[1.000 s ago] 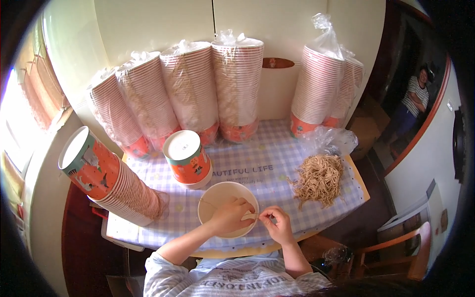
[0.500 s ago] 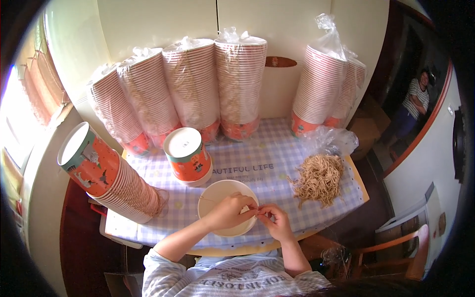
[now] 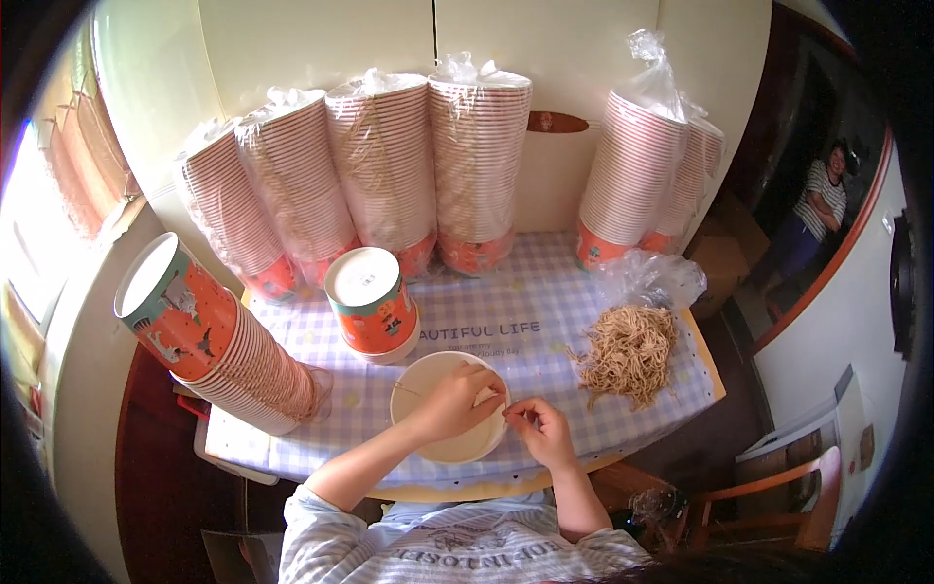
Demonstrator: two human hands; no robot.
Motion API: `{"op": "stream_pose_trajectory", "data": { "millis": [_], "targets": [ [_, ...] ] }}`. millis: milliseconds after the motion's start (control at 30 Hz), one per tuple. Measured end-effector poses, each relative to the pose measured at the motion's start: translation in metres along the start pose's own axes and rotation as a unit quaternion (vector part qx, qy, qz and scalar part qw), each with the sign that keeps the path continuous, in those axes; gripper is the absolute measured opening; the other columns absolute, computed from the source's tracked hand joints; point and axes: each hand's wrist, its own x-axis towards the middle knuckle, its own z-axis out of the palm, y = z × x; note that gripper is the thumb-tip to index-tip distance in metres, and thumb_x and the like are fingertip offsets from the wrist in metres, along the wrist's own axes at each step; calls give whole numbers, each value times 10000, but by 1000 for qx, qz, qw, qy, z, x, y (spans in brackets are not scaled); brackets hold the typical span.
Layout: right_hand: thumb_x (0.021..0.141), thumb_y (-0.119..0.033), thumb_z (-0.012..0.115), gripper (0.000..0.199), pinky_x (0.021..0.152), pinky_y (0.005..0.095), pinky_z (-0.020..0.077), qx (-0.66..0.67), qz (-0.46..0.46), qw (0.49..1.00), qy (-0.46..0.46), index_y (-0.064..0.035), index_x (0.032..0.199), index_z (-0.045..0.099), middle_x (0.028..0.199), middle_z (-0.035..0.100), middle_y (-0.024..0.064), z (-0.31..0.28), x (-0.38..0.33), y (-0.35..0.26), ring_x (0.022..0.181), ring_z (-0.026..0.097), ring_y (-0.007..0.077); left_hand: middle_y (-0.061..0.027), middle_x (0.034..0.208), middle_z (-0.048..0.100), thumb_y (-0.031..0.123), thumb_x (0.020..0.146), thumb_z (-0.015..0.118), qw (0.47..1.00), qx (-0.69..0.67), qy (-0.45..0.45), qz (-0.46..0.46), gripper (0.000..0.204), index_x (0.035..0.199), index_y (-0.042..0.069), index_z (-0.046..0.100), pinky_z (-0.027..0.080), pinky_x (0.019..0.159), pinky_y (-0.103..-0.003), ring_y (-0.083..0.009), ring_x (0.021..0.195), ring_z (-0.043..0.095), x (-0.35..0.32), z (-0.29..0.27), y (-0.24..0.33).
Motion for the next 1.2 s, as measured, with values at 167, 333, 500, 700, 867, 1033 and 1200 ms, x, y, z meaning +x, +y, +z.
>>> {"op": "stream_pose_trajectory", "data": {
  "millis": [167,333,500,700,867,1033,1200],
  "targets": [
    [784,-82,617,74,564,188,370,41,31,999,12,-38,842,604,736,596,-21,-2,5,8,629,467,44,-95,775,596,120,713,632,989,116,89,15,127,822,59,610,464,631,-366,-269,735,577,-15,7,4],
    [797,-81,608,73,594,175,397,127,74,989,9,-34,845,579,748,577,-21,-1,7,11,657,490,38,-114,830,617,176,740,603,994,86,-37,-57,174,869,61,626,473,633,-363,-275,736,592,-30,24,3],
    [802,-71,597,61,622,181,415,171,84,982,10,-30,838,569,766,579,-12,-1,8,8,680,514,47,-120,834,615,197,768,586,994,3,-54,-98,196,887,43,614,471,616,-335,-253,703,594,-23,27,3],
    [802,-61,593,62,666,197,432,214,86,973,22,-22,840,563,790,586,7,2,4,8,719,530,60,-31,806,588,182,793,592,948,-218,-127,-195,176,893,38,579,433,614,-252,-102,670,523,-23,36,-17],
    [799,-57,595,66,670,201,436,266,86,959,49,-15,839,563,794,586,12,4,-3,15,719,533,67,10,813,577,141,796,613,843,-433,-156,-277,108,848,63,560,382,581,-199,-50,695,482,-21,32,-21],
    [791,-51,605,69,630,184,419,298,87,948,70,-19,841,570,774,577,2,14,-14,14,674,513,53,-26,835,596,115,812,586,835,-452,-196,-244,94,848,33,554,415,666,-215,-77,753,520,-22,25,-28],
    [782,-38,612,74,598,169,396,333,112,933,76,-24,839,568,757,568,-9,15,-20,22,646,491,41,-42,835,604,112,827,561,849,-433,-205,-225,108,864,11,561,428,725,-226,-90,776,537,-26,21,-25]
  ]
}}
